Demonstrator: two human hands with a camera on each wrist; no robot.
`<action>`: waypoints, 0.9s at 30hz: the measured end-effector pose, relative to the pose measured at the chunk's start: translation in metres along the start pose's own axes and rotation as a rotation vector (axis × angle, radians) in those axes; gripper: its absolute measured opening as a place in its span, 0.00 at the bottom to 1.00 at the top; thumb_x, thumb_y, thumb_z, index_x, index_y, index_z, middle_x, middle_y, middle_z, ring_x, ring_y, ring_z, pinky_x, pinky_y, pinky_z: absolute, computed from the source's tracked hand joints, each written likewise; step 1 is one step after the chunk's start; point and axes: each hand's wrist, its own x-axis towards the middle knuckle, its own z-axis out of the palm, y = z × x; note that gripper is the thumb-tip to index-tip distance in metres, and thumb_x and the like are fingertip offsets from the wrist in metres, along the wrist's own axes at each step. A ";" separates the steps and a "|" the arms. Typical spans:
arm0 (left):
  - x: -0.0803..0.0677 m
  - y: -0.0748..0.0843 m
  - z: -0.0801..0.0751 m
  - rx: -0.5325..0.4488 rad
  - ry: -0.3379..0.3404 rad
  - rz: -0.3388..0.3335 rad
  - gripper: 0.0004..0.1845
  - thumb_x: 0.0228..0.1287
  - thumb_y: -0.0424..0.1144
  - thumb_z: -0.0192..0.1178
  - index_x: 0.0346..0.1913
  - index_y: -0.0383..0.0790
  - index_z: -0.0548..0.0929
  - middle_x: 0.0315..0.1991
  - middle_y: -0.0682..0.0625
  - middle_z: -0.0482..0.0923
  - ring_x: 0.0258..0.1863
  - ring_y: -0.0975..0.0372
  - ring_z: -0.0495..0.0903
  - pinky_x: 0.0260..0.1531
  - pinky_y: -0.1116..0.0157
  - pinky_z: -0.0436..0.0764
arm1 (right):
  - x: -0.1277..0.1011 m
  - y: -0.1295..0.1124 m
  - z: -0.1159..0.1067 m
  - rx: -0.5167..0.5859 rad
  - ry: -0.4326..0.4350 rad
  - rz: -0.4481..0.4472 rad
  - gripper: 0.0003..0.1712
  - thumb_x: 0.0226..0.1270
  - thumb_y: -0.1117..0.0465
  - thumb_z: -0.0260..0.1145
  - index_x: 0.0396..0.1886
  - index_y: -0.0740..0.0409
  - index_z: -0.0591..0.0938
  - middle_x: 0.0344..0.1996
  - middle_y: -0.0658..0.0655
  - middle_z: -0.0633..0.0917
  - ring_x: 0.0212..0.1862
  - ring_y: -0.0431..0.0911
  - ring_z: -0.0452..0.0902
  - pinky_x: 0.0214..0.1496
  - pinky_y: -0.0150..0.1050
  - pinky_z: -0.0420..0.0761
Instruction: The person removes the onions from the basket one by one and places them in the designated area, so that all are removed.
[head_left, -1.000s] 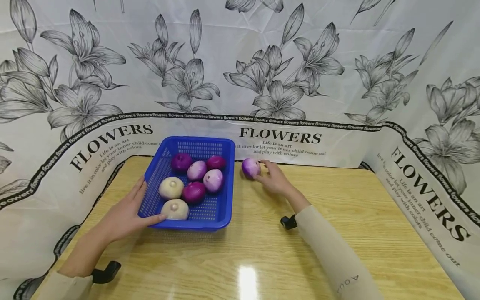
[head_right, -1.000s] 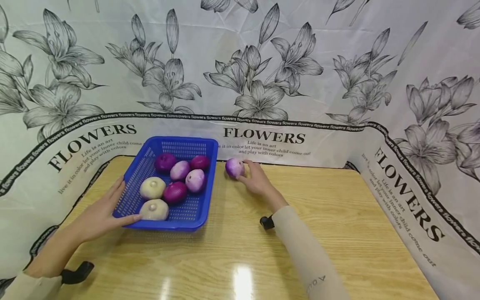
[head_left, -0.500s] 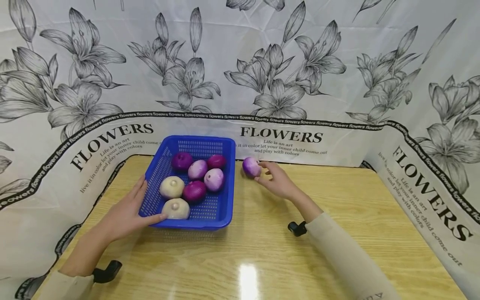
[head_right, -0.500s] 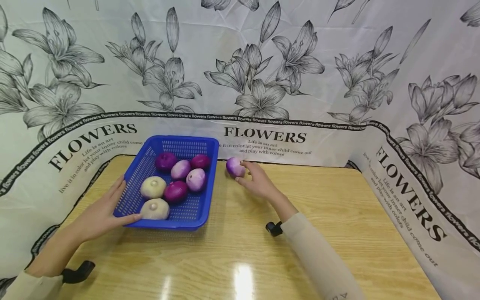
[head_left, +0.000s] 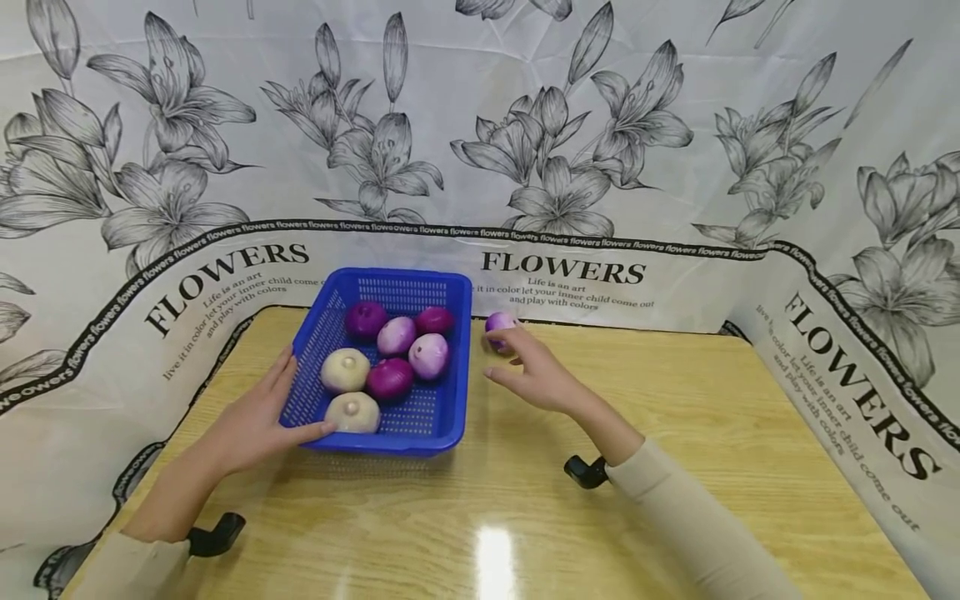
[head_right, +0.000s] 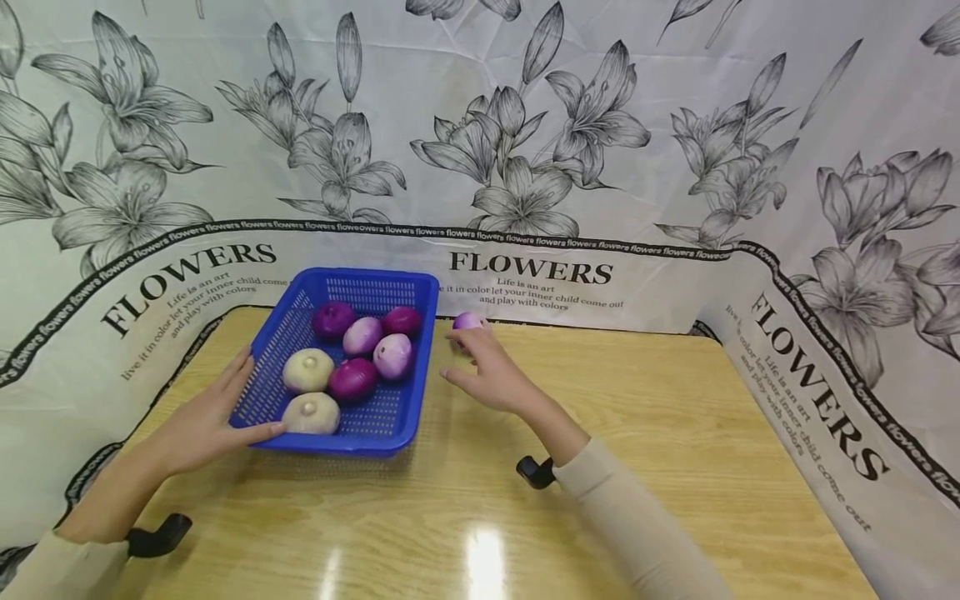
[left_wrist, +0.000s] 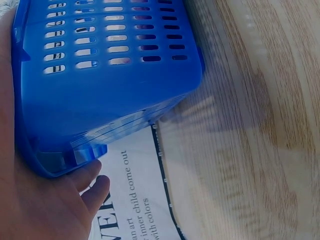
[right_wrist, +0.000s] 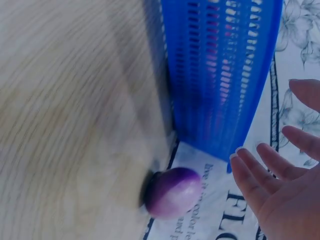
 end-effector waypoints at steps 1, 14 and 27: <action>0.000 0.000 0.000 -0.001 0.000 -0.004 0.66 0.62 0.71 0.61 0.81 0.29 0.37 0.83 0.37 0.31 0.76 0.31 0.50 0.68 0.31 0.60 | 0.001 -0.003 0.002 -0.004 -0.004 -0.010 0.31 0.68 0.64 0.69 0.69 0.68 0.73 0.61 0.69 0.77 0.60 0.63 0.76 0.59 0.60 0.80; 0.002 -0.003 0.000 0.004 -0.003 -0.006 0.66 0.61 0.73 0.61 0.81 0.29 0.38 0.83 0.38 0.30 0.76 0.31 0.50 0.69 0.33 0.60 | 0.010 -0.040 0.018 0.067 -0.073 -0.050 0.30 0.72 0.60 0.69 0.70 0.63 0.72 0.65 0.63 0.77 0.64 0.61 0.76 0.66 0.56 0.76; 0.001 -0.003 0.001 0.009 0.007 -0.001 0.66 0.62 0.72 0.61 0.81 0.29 0.38 0.83 0.38 0.31 0.75 0.30 0.51 0.67 0.31 0.62 | 0.027 -0.058 0.043 0.081 -0.188 -0.148 0.28 0.71 0.62 0.69 0.68 0.58 0.73 0.59 0.58 0.78 0.59 0.52 0.77 0.57 0.51 0.84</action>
